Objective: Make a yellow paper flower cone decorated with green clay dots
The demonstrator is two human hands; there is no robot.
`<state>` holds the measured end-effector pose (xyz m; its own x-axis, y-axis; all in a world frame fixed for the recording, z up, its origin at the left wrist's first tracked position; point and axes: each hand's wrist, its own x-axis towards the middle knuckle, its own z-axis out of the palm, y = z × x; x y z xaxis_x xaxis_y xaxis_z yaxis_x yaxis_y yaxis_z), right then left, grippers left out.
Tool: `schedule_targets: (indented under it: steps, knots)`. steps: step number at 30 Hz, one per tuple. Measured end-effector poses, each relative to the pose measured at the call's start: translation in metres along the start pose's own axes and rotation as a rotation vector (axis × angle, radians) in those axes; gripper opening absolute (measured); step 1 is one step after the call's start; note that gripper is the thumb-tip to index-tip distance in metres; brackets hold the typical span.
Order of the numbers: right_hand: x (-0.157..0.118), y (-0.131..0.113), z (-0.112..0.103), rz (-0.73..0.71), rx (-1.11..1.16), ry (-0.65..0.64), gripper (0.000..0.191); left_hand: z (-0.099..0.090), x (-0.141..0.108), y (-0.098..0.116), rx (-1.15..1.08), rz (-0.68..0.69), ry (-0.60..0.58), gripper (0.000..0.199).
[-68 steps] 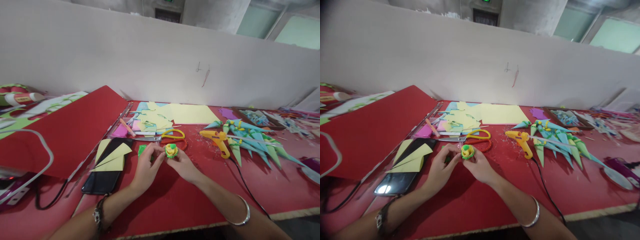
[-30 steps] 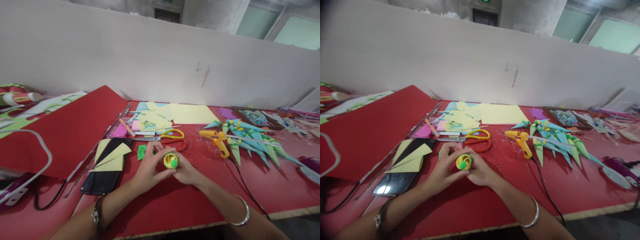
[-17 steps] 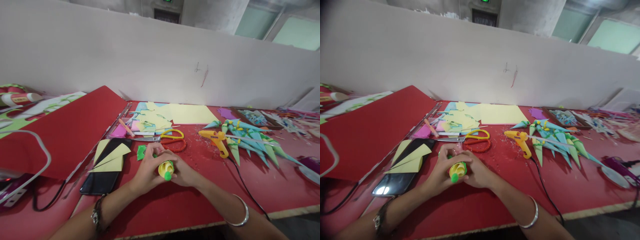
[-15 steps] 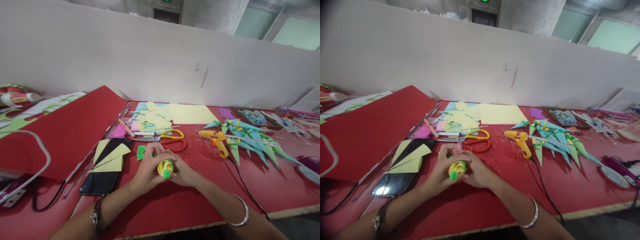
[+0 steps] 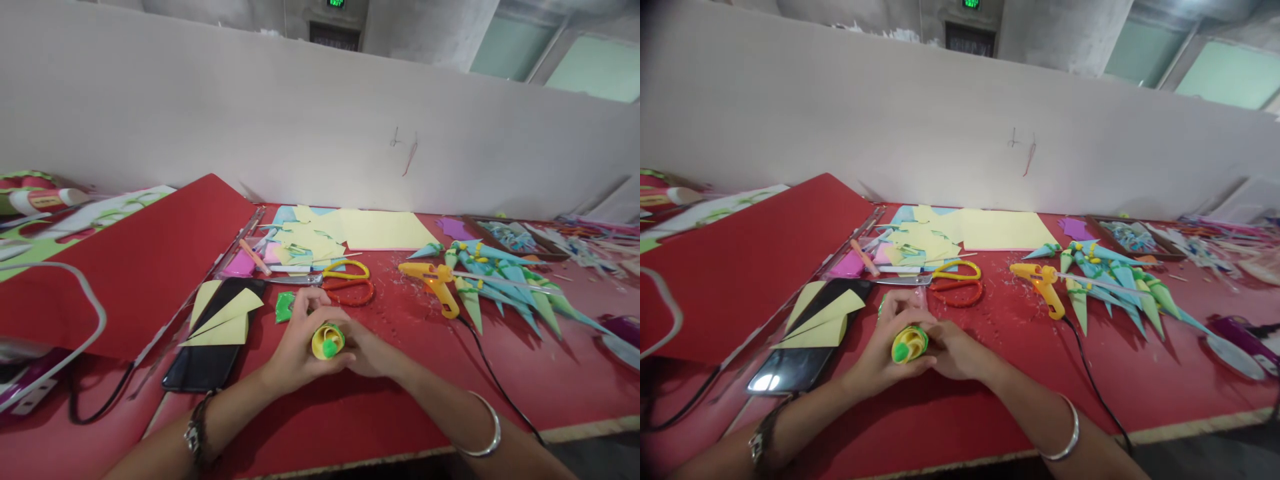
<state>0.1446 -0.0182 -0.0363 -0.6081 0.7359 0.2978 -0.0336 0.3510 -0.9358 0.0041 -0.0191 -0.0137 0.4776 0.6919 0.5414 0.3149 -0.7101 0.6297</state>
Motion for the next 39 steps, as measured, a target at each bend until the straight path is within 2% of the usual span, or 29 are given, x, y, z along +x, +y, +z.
schedule_targets:
  steps: [3, 14, 20, 23, 26, 28, 34, 39]
  knots:
    - [-0.001, 0.003, 0.001, -0.007, 0.016, -0.015, 0.015, 0.000, 0.001, 0.002, 0.022, -0.030, -0.002, 0.023]
    - [0.000, 0.006, 0.001, 0.021, -0.065, -0.045, 0.010, 0.000, 0.000, 0.004, 0.005, -0.078, 0.027, 0.019]
    - [0.003, -0.011, 0.001, 0.017, -0.086, -0.019, 0.006, 0.000, 0.001, 0.002, -0.105, -0.167, 0.119, 0.019]
    - [0.004, -0.018, -0.003, 0.089, -0.040, 0.008, 0.010, 0.001, 0.005, -0.001, -0.280, -0.310, 0.194, 0.022]
    - [0.003, -0.016, -0.008, 0.190, 0.034, 0.018, 0.016, 0.004, 0.007, -0.004, -0.506, -0.527, 0.274, 0.026]
    - [0.003, -0.013, -0.009, 0.271, 0.116, -0.007, 0.020, 0.006, 0.007, -0.006, -0.582, -0.612, 0.294, 0.028]
    - [0.003, -0.010, -0.011, 0.424, 0.302, -0.047, 0.026, 0.009, 0.003, -0.007, -0.673, -0.662, 0.294, 0.028]
    - [0.002, -0.010, -0.013, 0.428, 0.414, -0.132, 0.031, 0.009, 0.001, -0.007, -0.773, -0.677, 0.236, 0.035]
